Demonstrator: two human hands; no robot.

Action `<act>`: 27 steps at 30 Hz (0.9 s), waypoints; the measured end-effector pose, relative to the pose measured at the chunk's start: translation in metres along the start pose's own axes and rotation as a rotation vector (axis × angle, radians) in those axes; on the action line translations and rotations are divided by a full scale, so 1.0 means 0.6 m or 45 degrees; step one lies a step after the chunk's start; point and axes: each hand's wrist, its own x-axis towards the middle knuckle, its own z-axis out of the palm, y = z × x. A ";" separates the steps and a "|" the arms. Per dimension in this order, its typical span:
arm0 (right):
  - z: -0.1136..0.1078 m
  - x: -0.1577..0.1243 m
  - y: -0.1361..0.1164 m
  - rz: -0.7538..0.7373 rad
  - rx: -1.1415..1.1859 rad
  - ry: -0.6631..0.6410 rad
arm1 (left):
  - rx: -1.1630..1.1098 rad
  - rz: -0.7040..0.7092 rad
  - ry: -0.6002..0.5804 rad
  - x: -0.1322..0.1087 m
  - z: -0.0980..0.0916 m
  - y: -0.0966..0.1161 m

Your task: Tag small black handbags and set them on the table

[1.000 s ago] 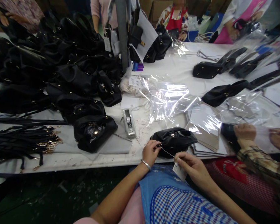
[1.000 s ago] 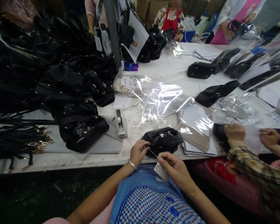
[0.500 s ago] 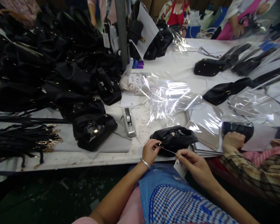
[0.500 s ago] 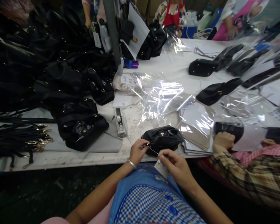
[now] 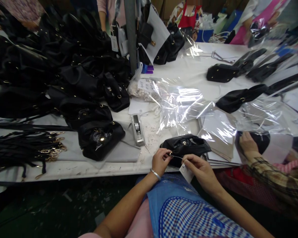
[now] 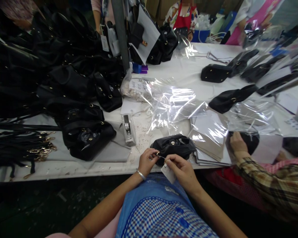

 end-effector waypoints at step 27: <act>0.038 0.003 0.096 -0.216 -0.259 0.059 | -0.146 -0.267 0.010 0.004 -0.088 0.101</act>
